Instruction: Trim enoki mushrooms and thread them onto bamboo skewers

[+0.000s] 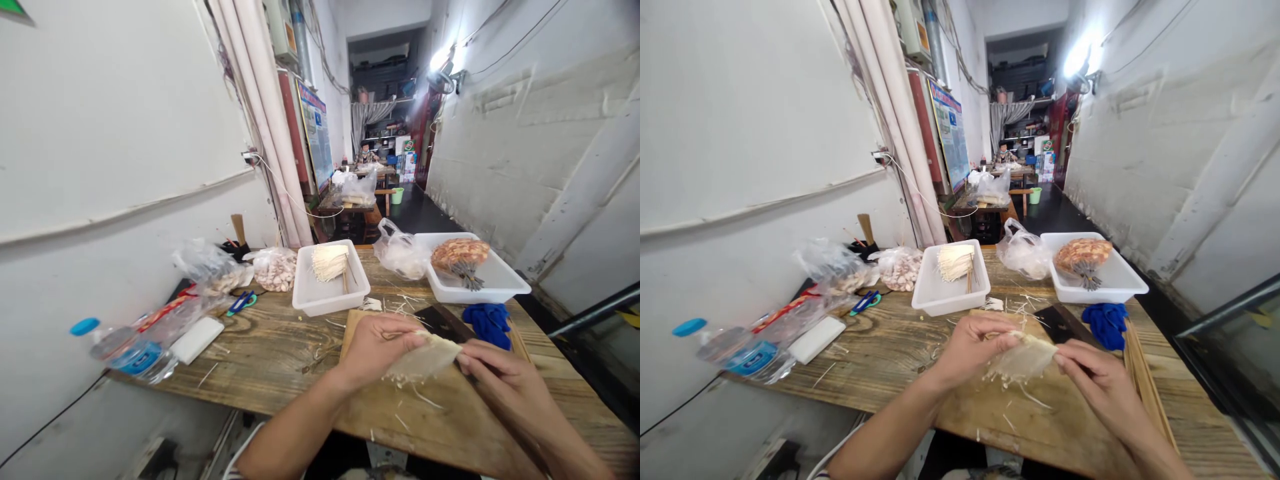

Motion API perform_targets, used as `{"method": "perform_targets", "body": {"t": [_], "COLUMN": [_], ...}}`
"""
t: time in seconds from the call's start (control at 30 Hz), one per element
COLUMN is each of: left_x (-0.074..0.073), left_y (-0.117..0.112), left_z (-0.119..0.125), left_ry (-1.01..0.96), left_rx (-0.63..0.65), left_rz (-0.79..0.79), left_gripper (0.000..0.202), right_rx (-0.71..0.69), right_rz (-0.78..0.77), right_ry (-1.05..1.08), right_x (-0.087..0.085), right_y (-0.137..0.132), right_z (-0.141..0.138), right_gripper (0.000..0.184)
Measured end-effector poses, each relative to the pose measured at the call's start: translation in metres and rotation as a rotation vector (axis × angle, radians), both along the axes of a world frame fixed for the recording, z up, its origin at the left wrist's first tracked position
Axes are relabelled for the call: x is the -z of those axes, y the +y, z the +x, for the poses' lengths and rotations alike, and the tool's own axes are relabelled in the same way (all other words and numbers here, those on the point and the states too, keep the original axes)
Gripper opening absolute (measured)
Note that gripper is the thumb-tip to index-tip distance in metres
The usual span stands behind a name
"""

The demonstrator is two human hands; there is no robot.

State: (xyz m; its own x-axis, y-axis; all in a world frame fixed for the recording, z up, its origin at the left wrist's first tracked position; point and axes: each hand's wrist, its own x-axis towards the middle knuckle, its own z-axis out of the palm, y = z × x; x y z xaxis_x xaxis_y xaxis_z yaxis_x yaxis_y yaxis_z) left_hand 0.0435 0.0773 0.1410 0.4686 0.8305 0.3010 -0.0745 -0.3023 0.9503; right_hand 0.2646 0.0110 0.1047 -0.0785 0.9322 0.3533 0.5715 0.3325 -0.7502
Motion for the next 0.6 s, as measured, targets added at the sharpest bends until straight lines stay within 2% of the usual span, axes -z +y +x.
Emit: {"method": "perform_targets", "body": {"t": [0.13, 0.27, 0.33, 0.47, 0.6], "left_x": [0.002, 0.007, 0.009, 0.018, 0.036], "left_y": [0.006, 0.022, 0.033, 0.049, 0.048], "left_z": [-0.001, -0.003, -0.008, -0.026, -0.044], "left_ry": [0.022, 0.056, 0.009, -0.003, 0.120], "left_rx": [0.035, 0.035, -0.049, -0.354, -0.347], "left_rz": [-0.094, -0.210, -0.217, -0.095, -0.073], "left_gripper": [0.020, 0.031, 0.037, 0.039, 0.028], "right_rx": [0.024, 0.080, 0.138, 0.254, 0.329], "right_rz": [-0.005, -0.015, -0.034, -0.046, 0.021], "right_ry": [-0.027, -0.006, 0.028, 0.105, 0.096], "right_x": [-0.002, -0.001, -0.001, -0.003, -0.007], "right_y": [0.001, 0.010, 0.015, 0.024, 0.033], "right_z": [-0.006, -0.007, -0.006, 0.000, 0.008], "right_gripper": [0.026, 0.028, 0.032, 0.035, 0.037]}}
